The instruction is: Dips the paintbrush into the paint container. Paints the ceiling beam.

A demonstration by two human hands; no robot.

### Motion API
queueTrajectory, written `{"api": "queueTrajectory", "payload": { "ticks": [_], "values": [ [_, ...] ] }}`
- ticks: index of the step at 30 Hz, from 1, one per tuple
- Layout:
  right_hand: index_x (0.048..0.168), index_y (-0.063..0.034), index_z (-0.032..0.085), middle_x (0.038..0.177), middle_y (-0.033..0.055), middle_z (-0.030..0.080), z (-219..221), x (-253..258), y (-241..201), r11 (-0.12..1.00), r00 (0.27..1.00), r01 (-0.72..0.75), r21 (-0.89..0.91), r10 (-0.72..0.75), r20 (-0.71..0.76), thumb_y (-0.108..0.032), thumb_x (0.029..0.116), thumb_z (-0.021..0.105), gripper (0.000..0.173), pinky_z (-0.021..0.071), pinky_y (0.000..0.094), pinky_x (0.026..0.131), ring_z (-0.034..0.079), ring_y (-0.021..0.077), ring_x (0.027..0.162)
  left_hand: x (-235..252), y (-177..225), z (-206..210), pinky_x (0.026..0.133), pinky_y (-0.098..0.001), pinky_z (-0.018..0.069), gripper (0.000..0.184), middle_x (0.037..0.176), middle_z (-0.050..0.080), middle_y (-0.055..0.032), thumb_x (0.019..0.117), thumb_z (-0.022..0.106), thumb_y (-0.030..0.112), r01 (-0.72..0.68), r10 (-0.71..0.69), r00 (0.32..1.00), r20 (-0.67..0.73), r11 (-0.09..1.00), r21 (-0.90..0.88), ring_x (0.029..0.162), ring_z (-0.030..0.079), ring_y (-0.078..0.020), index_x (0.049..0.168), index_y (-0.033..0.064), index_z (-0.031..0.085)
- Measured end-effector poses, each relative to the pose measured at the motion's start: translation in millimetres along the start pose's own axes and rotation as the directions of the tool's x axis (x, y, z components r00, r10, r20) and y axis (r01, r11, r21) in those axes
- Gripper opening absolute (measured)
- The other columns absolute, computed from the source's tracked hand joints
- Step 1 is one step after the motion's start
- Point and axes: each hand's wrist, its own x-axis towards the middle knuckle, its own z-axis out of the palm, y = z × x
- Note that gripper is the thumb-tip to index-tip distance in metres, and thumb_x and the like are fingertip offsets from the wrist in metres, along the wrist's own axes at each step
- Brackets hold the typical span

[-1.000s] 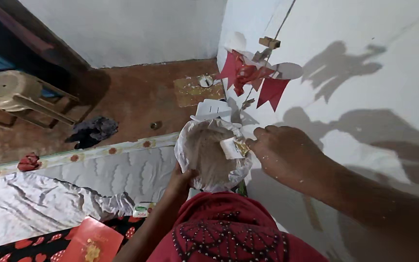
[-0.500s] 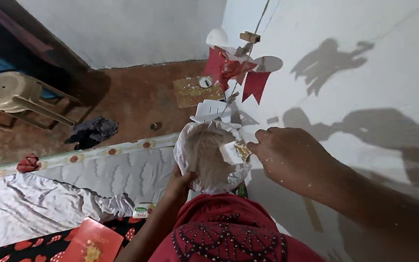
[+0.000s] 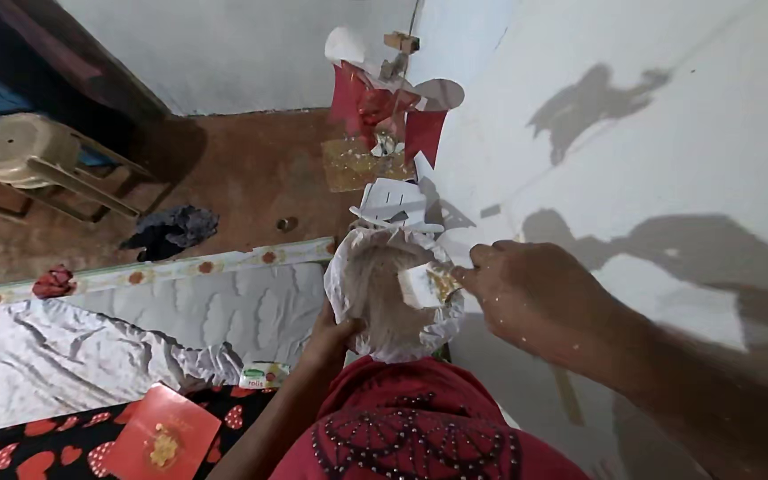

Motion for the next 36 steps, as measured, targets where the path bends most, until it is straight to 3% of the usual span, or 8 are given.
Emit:
{"api": "queueTrajectory", "payload": {
  "ticks": [2, 4, 9, 13, 19, 22, 28, 36],
  "values": [
    [0.104, -0.0033, 0.078, 0.089, 0.0179, 0.069, 10.1, -1.9, -12.5, 0.995, 0.997, 0.075, 0.068, -0.074, -0.018, 0.0, 0.0904, 0.066, 0.019, 0.0561, 0.0491, 0.063, 0.069, 0.0359, 0.079, -3.2, -2.4, 2.2, 0.074, -0.0343, 0.0628, 0.071, 0.112, 0.068, -0.0099, 0.0814, 0.062, -0.006, 0.002, -0.002, 1.0, -0.007, 1.0, -0.004, 0.091, 0.072, -0.0169, 0.145, 0.0036, 0.033],
    [0.108, 0.0001, 0.075, 0.1, 0.0215, 0.069, 17.7, 1.1, -18.0, 0.992, 0.994, 0.073, 0.104, -0.081, 0.074, 0.001, 0.0934, 0.062, 0.019, 0.0564, 0.0523, 0.073, 0.068, 0.0394, 0.089, -5.9, -3.5, 4.7, 0.073, -0.0338, 0.0625, 0.071, 0.112, 0.067, -0.01, 0.0821, 0.061, -0.007, 0.003, -0.003, 1.0, -0.024, 1.0, 0.001, 0.091, 0.071, -0.0164, 0.146, 0.004, 0.032],
    [0.107, -0.0039, 0.077, 0.094, 0.0187, 0.068, 13.5, -3.5, 10.9, 0.999, 0.995, -0.014, 0.05, 0.009, 0.094, -0.002, 0.0943, 0.065, 0.018, 0.0556, 0.0513, 0.07, 0.068, 0.0369, 0.087, -16.1, -10.6, 5.2, 0.069, -0.0327, 0.0626, 0.07, 0.108, 0.068, -0.0093, 0.0819, 0.061, -0.005, -0.005, 0.004, 0.998, -0.066, 1.0, -0.011, 0.087, 0.072, -0.0158, 0.145, 0.004, 0.033],
    [0.102, -0.0061, 0.079, 0.085, 0.0142, 0.067, -1.3, -15.8, 20.1, 0.997, 1.0, 0.017, -0.075, -0.018, -0.02, -0.003, 0.0917, 0.068, 0.015, 0.0539, 0.0457, 0.061, 0.068, 0.0324, 0.078, -21.4, -19.1, 8.7, 0.068, -0.0333, 0.0627, 0.065, 0.106, 0.068, -0.0094, 0.082, 0.061, -0.005, -0.015, 0.011, 0.994, -0.108, 0.999, -0.04, 0.085, 0.072, -0.0164, 0.142, 0.0036, 0.035],
    [0.097, 0.0061, 0.074, 0.088, 0.0208, 0.065, 9.7, -18.8, 6.1, 0.991, 0.981, 0.018, -0.135, -0.044, -0.191, 0.007, 0.0864, 0.069, 0.012, 0.0529, 0.0452, 0.053, 0.067, 0.0346, 0.068, -32.2, -32.6, 22.5, 0.07, -0.0339, 0.0625, 0.067, 0.108, 0.067, -0.0097, 0.0845, 0.058, -0.007, -0.045, 0.03, 0.989, -0.146, 0.994, -0.099, 0.087, 0.071, -0.0165, 0.145, 0.0045, 0.033],
    [0.096, 0.0079, 0.073, 0.093, 0.0224, 0.066, 26.8, -25.1, -1.4, 0.993, 0.982, 0.08, -0.084, -0.094, -0.166, 0.009, 0.0896, 0.065, 0.01, 0.0562, 0.0456, 0.057, 0.068, 0.0351, 0.071, -37.7, -39.5, 34.3, 0.07, -0.0333, 0.0623, 0.063, 0.108, 0.067, -0.0097, 0.0867, 0.057, -0.005, -0.08, 0.053, 0.981, -0.188, 0.987, -0.138, 0.086, 0.071, -0.016, 0.145, 0.0041, 0.033],
    [0.105, 0.009, 0.073, 0.106, 0.0241, 0.069, 56.2, -50.4, -11.7, 0.981, 0.952, 0.182, -0.064, -0.192, -0.238, 0.011, 0.0832, 0.067, 0.023, 0.0599, 0.0448, 0.064, 0.07, 0.0378, 0.082, -44.8, -54.9, 49.5, 0.067, -0.0343, 0.0623, 0.061, 0.105, 0.066, -0.0107, 0.0909, 0.055, -0.003, -0.141, 0.086, 0.964, -0.252, 0.968, -0.209, 0.083, 0.071, -0.0174, 0.146, 0.0045, 0.03],
    [0.104, 0.0019, 0.077, 0.096, 0.0209, 0.069, 58.5, -67.1, 4.2, 0.972, 0.925, 0.231, 0.043, -0.206, -0.32, 0.009, 0.0853, 0.065, 0.023, 0.0596, 0.0441, 0.062, 0.07, 0.0357, 0.077, -50.0, -80.8, 59.6, 0.072, -0.0353, 0.0624, 0.069, 0.112, 0.065, -0.0117, 0.0887, 0.057, -0.004, -0.194, 0.116, 0.942, -0.314, 0.953, -0.231, 0.089, 0.071, -0.018, 0.15, 0.0049, 0.027]
  ]
}}
